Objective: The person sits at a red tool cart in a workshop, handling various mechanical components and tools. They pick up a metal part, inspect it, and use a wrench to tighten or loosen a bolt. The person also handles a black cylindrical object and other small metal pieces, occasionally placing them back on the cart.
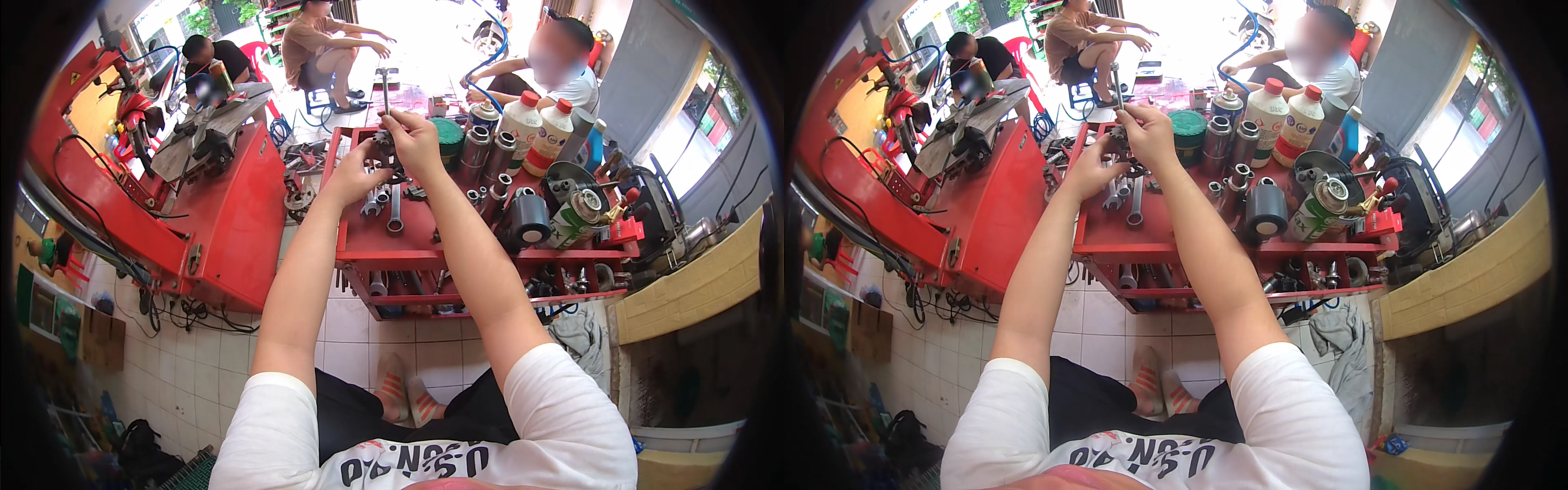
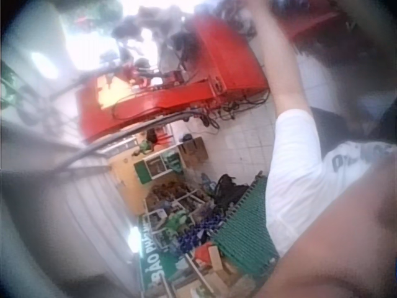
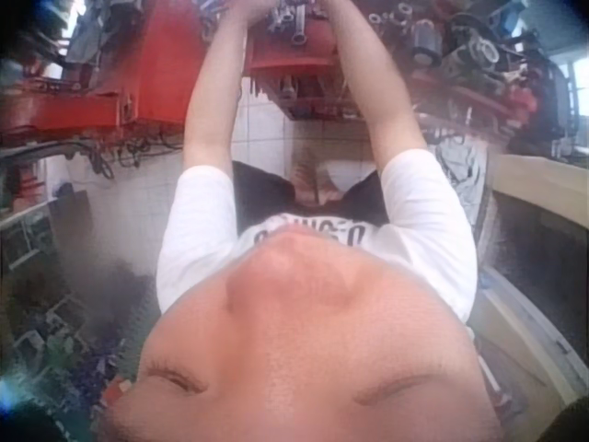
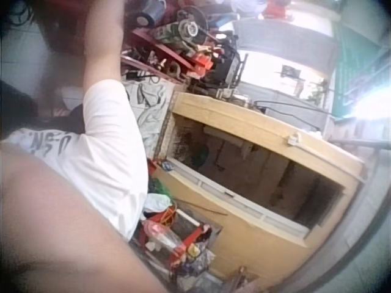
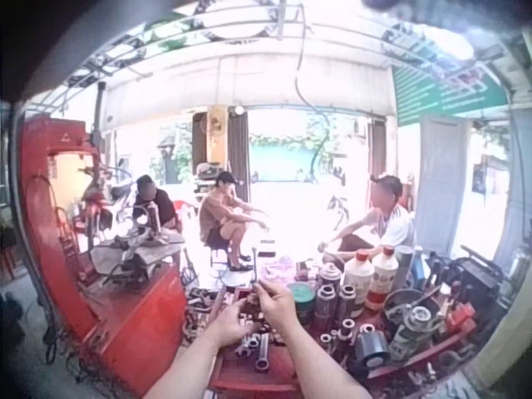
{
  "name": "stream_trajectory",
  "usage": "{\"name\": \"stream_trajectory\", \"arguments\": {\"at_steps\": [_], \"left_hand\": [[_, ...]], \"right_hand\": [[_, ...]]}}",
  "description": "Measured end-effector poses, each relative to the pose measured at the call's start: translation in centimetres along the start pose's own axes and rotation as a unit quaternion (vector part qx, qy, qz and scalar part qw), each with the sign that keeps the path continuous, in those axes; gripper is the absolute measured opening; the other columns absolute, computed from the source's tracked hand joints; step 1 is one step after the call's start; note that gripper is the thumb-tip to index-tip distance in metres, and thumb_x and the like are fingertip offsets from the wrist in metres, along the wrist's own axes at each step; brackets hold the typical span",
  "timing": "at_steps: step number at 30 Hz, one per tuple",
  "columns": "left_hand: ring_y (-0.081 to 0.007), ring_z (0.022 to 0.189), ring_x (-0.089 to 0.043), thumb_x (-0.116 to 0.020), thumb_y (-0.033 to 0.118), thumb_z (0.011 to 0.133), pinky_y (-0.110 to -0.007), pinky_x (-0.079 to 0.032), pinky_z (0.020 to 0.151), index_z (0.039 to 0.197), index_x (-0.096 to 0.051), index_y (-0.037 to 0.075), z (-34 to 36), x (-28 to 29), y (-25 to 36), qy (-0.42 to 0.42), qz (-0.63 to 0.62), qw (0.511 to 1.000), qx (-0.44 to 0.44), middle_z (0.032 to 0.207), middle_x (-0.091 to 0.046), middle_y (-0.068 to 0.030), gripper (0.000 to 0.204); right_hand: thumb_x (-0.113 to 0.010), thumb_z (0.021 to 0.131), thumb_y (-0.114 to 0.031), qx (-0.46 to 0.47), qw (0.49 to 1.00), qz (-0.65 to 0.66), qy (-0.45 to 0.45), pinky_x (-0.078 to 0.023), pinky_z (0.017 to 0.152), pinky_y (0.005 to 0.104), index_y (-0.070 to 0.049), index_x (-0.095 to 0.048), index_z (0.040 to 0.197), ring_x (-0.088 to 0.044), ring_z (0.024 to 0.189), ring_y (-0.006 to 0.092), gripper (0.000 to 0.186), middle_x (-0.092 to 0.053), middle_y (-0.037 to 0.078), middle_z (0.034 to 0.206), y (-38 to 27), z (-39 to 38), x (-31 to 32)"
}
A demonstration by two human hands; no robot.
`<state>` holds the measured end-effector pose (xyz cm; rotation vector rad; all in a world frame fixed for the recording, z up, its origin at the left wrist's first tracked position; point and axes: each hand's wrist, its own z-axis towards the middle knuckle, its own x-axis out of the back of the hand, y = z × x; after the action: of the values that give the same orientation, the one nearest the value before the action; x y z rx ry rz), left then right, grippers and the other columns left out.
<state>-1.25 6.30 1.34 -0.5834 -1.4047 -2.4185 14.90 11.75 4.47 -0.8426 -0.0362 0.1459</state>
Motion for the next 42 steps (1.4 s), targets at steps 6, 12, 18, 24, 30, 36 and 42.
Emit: {"name": "stream_trajectory", "arguments": {"at_steps": [6,12,18,24,30,36,42], "left_hand": [[-0.0243,0.111,-0.07,-0.083,0.016,0.087,-0.038,-0.054,0.098,0.134,-0.06,0.002,0.2,0.4,-0.5,0.085,0.025,0.996,0.031,0.116,-0.074,-0.0132,0.054],[-0.0218,0.096,-0.072,-0.077,0.008,0.089,-0.037,-0.055,0.087,0.116,-0.069,0.002,0.2,0.5,-0.8,0.143,0.073,0.986,0.045,0.101,-0.077,-0.0096,0.029],[-0.0165,0.095,-0.067,-0.061,0.011,0.095,-0.034,-0.053,0.087,0.117,-0.067,0.001,0.4,0.8,-2.8,0.05,-0.061,0.994,0.078,0.102,-0.073,-0.0084,0.025],[-0.0158,0.114,-0.062,-0.071,0.021,0.095,-0.03,-0.047,0.096,0.138,-0.052,0.004,0.4,0.7,-2.4,0.067,-0.168,0.983,0.008,0.119,-0.066,-0.0101,0.051],[-0.0144,0.105,-0.065,-0.084,0.037,0.089,-0.032,-0.049,0.088,0.128,-0.056,0.009,0.4,0.9,-1.2,0.179,0.02,0.983,-0.029,0.111,-0.068,-0.0041,0.056],[-0.0123,0.096,-0.065,-0.081,0.032,0.094,-0.031,-0.051,0.084,0.124,-0.057,0.008,0.4,0.9,-1.5,0.201,0.011,0.979,-0.035,0.103,-0.068,-0.0029,0.045],[-0.0107,0.093,-0.063,-0.074,0.03,0.1,-0.027,-0.049,0.077,0.122,-0.057,0.005,1.1,1.3,-2.3,0.259,-0.028,0.965,-0.013,0.102,-0.067,-0.0042,0.037]], "right_hand": [[-0.072,0.096,-0.013,0.01,1.0,-0.02,-0.008,-0.049,0.079,0.0332,-0.003,-0.081,0.107,-0.062,0.085,0.0192,0.017,-0.073,0.009,0.089,0.9,-0.1,-0.6],[-0.072,0.097,-0.016,0.021,1.0,-0.017,-0.01,-0.05,0.083,0.0352,-0.005,-0.081,0.108,-0.063,0.091,0.0213,0.018,-0.076,0.009,0.089,1.2,0.0,-0.3],[-0.073,0.097,-0.018,-0.009,0.999,0.01,-0.046,-0.053,0.081,0.0344,-0.004,-0.081,0.111,-0.068,0.089,0.0209,0.021,-0.075,0.011,0.091,1.8,0.3,-0.4],[-0.073,0.097,-0.018,0.001,0.999,-0.004,-0.045,-0.053,0.079,0.0337,-0.004,-0.08,0.113,-0.069,0.087,0.0199,0.022,-0.075,0.012,0.093,1.6,0.3,-0.2],[-0.073,0.097,-0.016,-0.014,0.998,0.002,-0.06,-0.053,0.077,0.0338,-0.004,-0.08,0.112,-0.069,0.084,0.018,0.021,-0.076,0.01,0.089,1.4,0.2,-0.4],[-0.073,0.096,-0.016,0.011,0.998,-0.033,-0.059,-0.051,0.077,0.0357,-0.005,-0.081,0.112,-0.066,0.082,0.0203,0.021,-0.076,0.01,0.088,0.8,0.0,-0.2],[-0.074,0.095,-0.017,0.053,0.994,-0.077,-0.049,-0.048,0.08,0.0364,-0.008,-0.081,0.112,-0.06,0.082,0.0217,0.021,-0.076,0.009,0.087,1.2,0.4,0.1]]}}
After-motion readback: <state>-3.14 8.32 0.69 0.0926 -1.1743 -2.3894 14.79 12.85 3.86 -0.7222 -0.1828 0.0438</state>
